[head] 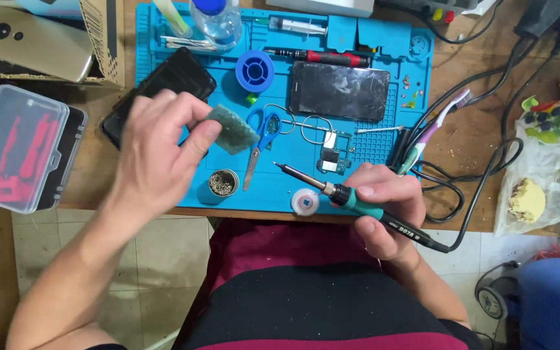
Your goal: Soldering components and wires onto a mobile phone motherboard using a soldering iron, solder wire, and flux on a repair bench.
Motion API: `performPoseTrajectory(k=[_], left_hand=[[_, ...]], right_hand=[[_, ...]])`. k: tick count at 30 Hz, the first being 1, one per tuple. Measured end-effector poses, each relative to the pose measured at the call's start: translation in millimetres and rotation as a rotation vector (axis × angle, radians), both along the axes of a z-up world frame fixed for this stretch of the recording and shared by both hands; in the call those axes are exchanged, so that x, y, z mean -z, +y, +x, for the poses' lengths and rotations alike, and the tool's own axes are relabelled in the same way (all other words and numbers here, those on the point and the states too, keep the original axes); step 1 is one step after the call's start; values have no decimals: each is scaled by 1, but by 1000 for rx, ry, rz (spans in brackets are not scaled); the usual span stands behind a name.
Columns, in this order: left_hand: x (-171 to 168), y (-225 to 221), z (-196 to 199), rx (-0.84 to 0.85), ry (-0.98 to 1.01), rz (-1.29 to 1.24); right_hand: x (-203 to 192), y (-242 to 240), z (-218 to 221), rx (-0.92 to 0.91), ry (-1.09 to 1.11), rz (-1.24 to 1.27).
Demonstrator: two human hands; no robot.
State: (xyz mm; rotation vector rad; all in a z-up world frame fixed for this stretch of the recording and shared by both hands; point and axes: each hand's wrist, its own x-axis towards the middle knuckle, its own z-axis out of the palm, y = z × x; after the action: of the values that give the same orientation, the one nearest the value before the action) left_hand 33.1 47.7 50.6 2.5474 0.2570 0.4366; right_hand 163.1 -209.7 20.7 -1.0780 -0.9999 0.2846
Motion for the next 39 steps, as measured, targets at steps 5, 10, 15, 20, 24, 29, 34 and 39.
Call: performPoseTrajectory(k=[5, 10, 15, 20, 24, 29, 34, 39], left_hand=[[-7, -29, 7, 14, -63, -207], [-18, -50, 8, 36, -64, -342], [-24, -58, 2, 54, -97, -467], [-29, -57, -1, 132, -136, -503], [-29, -56, -1, 180, -192, -513], [-21, -56, -2, 124, -95, -525], [-21, -57, 0, 65, -102, -518], [-20, -55, 0, 87, -142, -597]], right_hand=[[2, -1, 1, -27, -62, 22], [3, -6, -2, -92, -52, -17], [3, -8, -1, -78, -78, -53], [4, -4, -3, -56, -86, -48], [6, -3, -2, -73, -69, -21], [6, -9, -1, -87, -84, -62], [8, -8, 2, -96, -211, -91], [6, -7, 3, -39, -389, -96]])
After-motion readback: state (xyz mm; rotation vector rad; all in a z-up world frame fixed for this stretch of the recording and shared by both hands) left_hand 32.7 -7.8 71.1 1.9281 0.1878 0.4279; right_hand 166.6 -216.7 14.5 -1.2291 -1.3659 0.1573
